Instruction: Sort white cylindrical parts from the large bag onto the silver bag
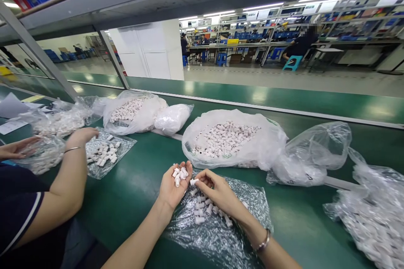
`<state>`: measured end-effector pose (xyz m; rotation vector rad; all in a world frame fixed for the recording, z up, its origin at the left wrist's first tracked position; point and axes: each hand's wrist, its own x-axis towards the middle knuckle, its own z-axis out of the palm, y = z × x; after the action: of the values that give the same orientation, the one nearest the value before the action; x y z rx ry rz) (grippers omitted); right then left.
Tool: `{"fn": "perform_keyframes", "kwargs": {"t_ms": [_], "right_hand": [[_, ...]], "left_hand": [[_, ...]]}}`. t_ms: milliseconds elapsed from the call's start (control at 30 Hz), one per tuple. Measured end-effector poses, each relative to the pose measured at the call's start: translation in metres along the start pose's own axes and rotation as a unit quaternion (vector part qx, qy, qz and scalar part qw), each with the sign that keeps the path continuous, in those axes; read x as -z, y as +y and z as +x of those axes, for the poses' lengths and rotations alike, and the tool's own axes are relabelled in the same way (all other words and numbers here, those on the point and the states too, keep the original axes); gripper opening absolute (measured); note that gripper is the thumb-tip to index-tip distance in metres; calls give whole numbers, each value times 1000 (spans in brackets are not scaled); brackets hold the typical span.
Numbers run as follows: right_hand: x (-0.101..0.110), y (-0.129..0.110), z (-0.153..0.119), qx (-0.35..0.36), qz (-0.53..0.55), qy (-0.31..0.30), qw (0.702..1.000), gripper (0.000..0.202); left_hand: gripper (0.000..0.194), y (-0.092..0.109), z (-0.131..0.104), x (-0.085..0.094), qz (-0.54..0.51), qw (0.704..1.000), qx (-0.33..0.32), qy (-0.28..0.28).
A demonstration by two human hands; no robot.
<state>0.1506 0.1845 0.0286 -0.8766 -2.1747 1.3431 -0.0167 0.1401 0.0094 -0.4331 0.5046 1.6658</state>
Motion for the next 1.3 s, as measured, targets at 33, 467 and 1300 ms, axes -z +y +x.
{"fn": "perform_keyframes", "kwargs": {"t_ms": [33,467,1300], "right_hand": [[0,5,1,-2,-13,0,1000,24],[4,11,-1,60,-191,58,978,19],[25,12,-4,22,-292,3,956,21]], "left_hand": [[20,1,0,0,2,1000,-1,0],[25,-8,-3,1,59,997,21,-52],[24,-11,-5,3,103,991,38,-76]]}}
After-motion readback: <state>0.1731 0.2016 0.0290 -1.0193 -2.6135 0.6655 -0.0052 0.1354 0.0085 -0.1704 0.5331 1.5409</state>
